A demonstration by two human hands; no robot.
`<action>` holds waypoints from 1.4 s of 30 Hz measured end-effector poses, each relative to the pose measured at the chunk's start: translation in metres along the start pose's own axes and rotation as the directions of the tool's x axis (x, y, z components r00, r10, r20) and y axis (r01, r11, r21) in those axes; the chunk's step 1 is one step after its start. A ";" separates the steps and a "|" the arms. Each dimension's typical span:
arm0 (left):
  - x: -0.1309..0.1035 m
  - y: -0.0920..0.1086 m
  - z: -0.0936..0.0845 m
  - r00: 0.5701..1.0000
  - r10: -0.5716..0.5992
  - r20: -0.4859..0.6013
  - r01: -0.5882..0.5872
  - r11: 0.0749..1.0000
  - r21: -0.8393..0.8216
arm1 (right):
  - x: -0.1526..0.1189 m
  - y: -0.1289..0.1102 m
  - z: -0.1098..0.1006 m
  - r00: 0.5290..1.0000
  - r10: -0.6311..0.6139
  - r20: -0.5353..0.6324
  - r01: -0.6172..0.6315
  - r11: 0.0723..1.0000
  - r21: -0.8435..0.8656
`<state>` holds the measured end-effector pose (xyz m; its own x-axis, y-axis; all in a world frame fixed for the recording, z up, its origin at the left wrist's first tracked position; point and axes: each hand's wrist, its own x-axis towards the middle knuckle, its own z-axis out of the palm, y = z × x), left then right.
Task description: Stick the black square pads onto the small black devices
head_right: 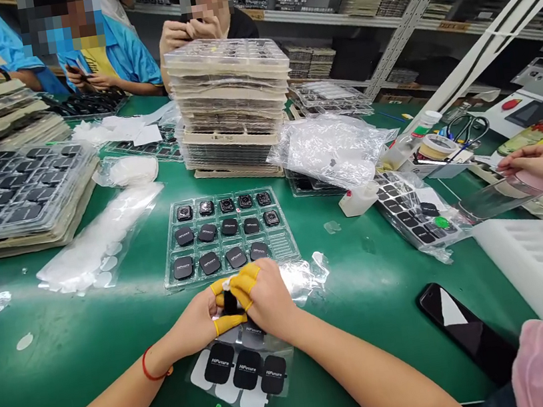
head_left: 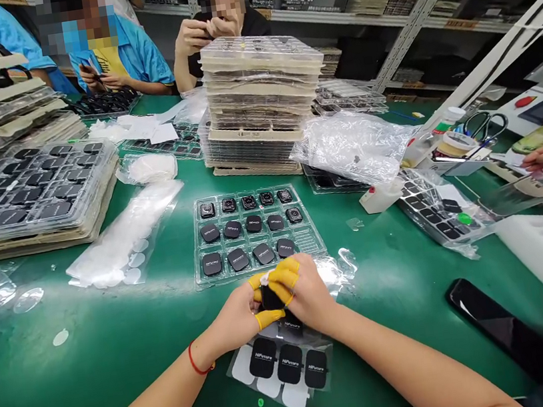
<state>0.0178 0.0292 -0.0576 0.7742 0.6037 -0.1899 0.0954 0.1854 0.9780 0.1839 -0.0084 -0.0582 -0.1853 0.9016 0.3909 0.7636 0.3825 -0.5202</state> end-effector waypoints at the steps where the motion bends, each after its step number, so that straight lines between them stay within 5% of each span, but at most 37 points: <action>1: 0.000 0.001 0.001 1.000 -0.023 -0.008 0.023 1.000 0.001 | 0.002 0.005 0.000 0.997 0.080 -0.011 -0.079 0.997 0.023; 6: -0.004 0.005 -0.002 0.996 0.005 -0.094 0.000 0.999 0.049 | 0.002 0.023 -0.018 0.921 0.349 0.176 -0.379 0.905 0.193; 9: -0.006 0.008 -0.009 0.989 0.066 -0.136 -0.055 0.995 0.089 | -0.003 0.024 -0.033 0.809 0.351 0.471 -0.516 0.808 0.283; 11: -0.007 0.010 -0.012 0.988 0.089 -0.127 -0.077 0.993 0.092 | -0.003 0.024 -0.041 0.754 0.337 0.564 -0.574 0.755 0.317; 18: -0.010 0.016 -0.015 0.993 0.061 -0.103 -0.059 0.998 0.017 | -0.002 0.026 -0.046 0.766 0.399 0.505 -0.613 0.690 0.385; 23: -0.006 0.013 -0.018 0.997 0.003 -0.077 -0.008 0.997 -0.070 | -0.004 0.023 -0.049 0.929 0.225 0.295 -0.315 0.899 0.305; 26: -0.002 0.009 -0.018 0.992 -0.065 -0.111 0.056 0.995 -0.086 | -0.002 0.018 -0.055 0.976 0.092 0.197 -0.160 0.917 0.364; 28: -0.001 0.007 -0.015 0.987 -0.083 -0.138 0.075 0.995 -0.061 | 0.000 0.013 -0.056 0.962 0.206 0.181 -0.267 0.857 0.440; 31: -0.001 0.006 -0.008 0.991 -0.051 -0.125 0.052 0.999 0.005 | 0.005 0.006 -0.049 0.862 0.423 0.278 -0.506 0.713 0.485; 33: -0.001 0.006 -0.005 0.994 -0.012 -0.111 0.017 0.999 0.046 | 0.008 0.003 -0.038 0.812 0.458 0.363 -0.584 0.638 0.502; 42: -0.002 0.005 -0.001 0.994 0.053 -0.096 -0.040 0.990 0.134 | 0.012 -0.003 -0.018 0.780 0.508 0.364 -0.625 0.622 0.471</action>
<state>0.0160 0.0299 -0.0520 0.7144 0.6846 -0.1452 0.1475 0.0555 0.9875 0.1903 -0.0025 -0.0386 0.0181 0.9716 -0.2357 0.2997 -0.2302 -0.9258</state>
